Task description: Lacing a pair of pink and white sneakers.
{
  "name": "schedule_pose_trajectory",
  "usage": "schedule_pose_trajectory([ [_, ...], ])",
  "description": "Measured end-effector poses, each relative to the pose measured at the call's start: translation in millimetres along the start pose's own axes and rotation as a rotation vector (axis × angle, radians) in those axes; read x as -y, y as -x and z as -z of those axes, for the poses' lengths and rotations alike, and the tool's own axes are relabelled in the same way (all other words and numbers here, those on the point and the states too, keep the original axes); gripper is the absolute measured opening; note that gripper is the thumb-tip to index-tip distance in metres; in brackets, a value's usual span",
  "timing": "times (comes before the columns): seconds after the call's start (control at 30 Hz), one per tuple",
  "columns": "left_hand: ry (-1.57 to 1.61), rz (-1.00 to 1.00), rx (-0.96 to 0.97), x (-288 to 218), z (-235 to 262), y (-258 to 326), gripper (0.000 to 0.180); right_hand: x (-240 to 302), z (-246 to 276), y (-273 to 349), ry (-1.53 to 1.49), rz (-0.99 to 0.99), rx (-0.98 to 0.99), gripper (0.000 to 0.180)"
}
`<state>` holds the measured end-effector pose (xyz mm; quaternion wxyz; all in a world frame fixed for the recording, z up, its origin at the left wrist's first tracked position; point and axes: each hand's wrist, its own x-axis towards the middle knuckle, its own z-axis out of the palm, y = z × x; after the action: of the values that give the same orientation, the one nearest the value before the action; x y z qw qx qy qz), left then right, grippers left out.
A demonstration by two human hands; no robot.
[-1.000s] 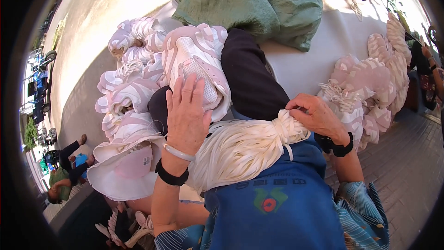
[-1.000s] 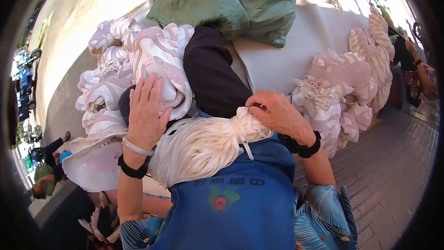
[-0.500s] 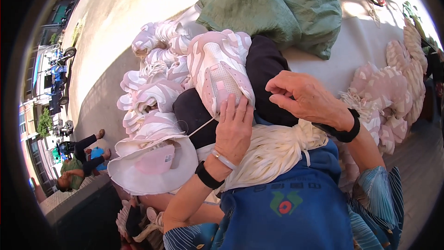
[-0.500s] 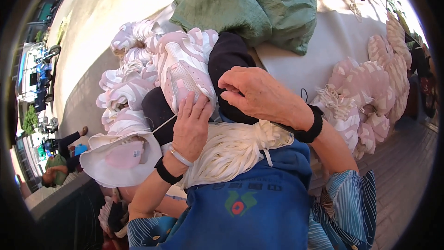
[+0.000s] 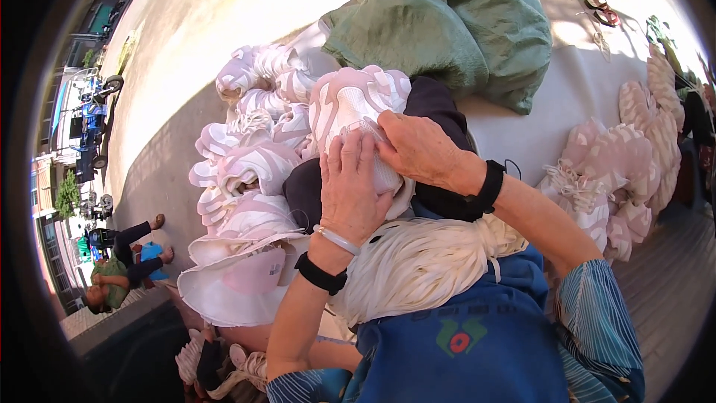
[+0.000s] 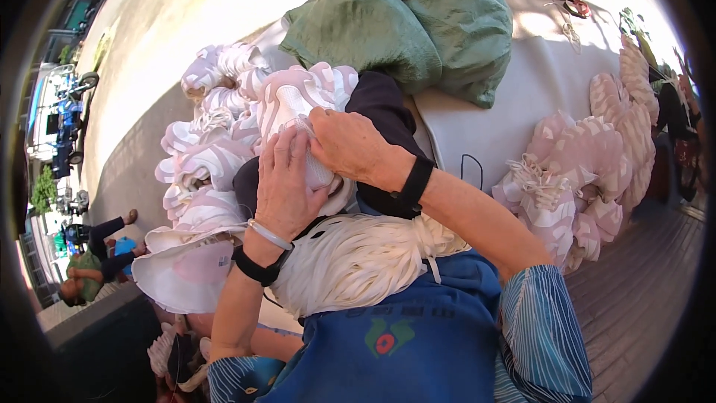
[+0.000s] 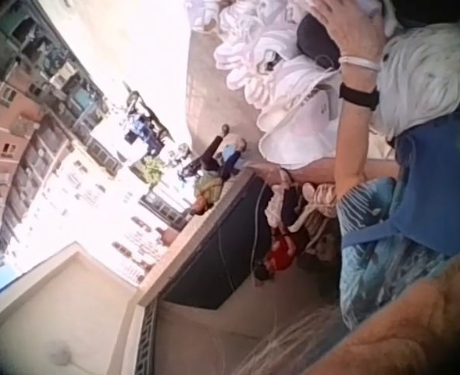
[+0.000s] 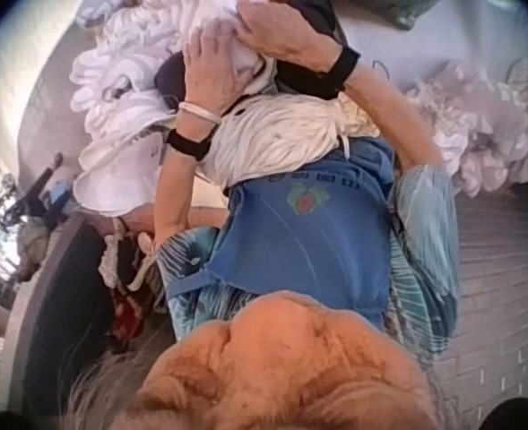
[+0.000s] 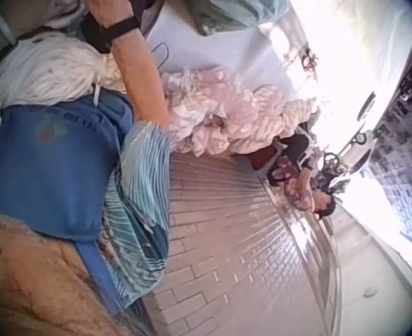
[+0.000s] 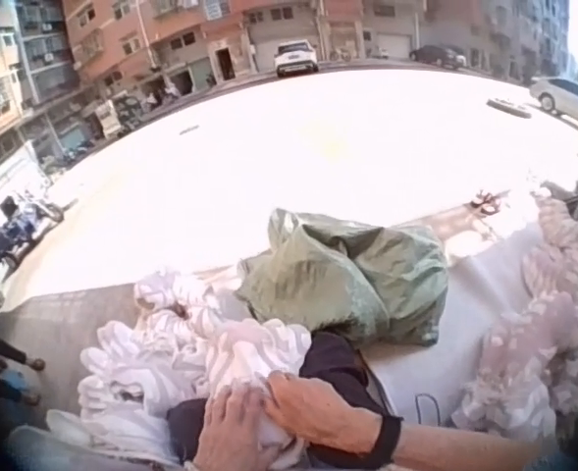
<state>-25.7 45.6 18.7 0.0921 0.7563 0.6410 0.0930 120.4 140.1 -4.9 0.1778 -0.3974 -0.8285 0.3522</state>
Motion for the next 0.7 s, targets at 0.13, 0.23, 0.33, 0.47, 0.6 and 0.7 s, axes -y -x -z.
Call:
schedule_pose_trajectory([
  [0.13, -0.008, -0.022, -0.006, -5.5, 8.7, -4.3, 0.086, -3.2, -4.0, 10.4, 0.089, 0.177, -0.017, 0.018],
  [0.23, -0.082, -0.004, 0.006, -13.5, 5.8, -6.5, 0.085, -5.8, -8.2, 14.4, 0.160, 0.269, -0.066, 0.017],
  [0.33, -0.045, 0.009, -0.009, -12.8, 7.2, -10.8, 0.083, -2.8, -9.0, 15.1, 0.146, 0.278, -0.099, 0.018],
  [0.47, 0.259, -0.043, -0.046, 8.6, 23.2, -5.5, 0.069, -3.0, -6.0, 16.6, -0.015, 0.109, -0.111, 0.020],
  [0.6, 0.345, 0.312, -0.125, 25.2, 13.2, 5.0, 0.043, -3.5, -8.4, 17.9, -0.079, 0.088, -0.114, 0.025],
  [0.7, 0.248, 0.239, -0.151, 27.1, -0.1, 12.7, 0.040, -2.0, -10.4, 20.0, -0.082, 0.101, -0.091, 0.025],
])
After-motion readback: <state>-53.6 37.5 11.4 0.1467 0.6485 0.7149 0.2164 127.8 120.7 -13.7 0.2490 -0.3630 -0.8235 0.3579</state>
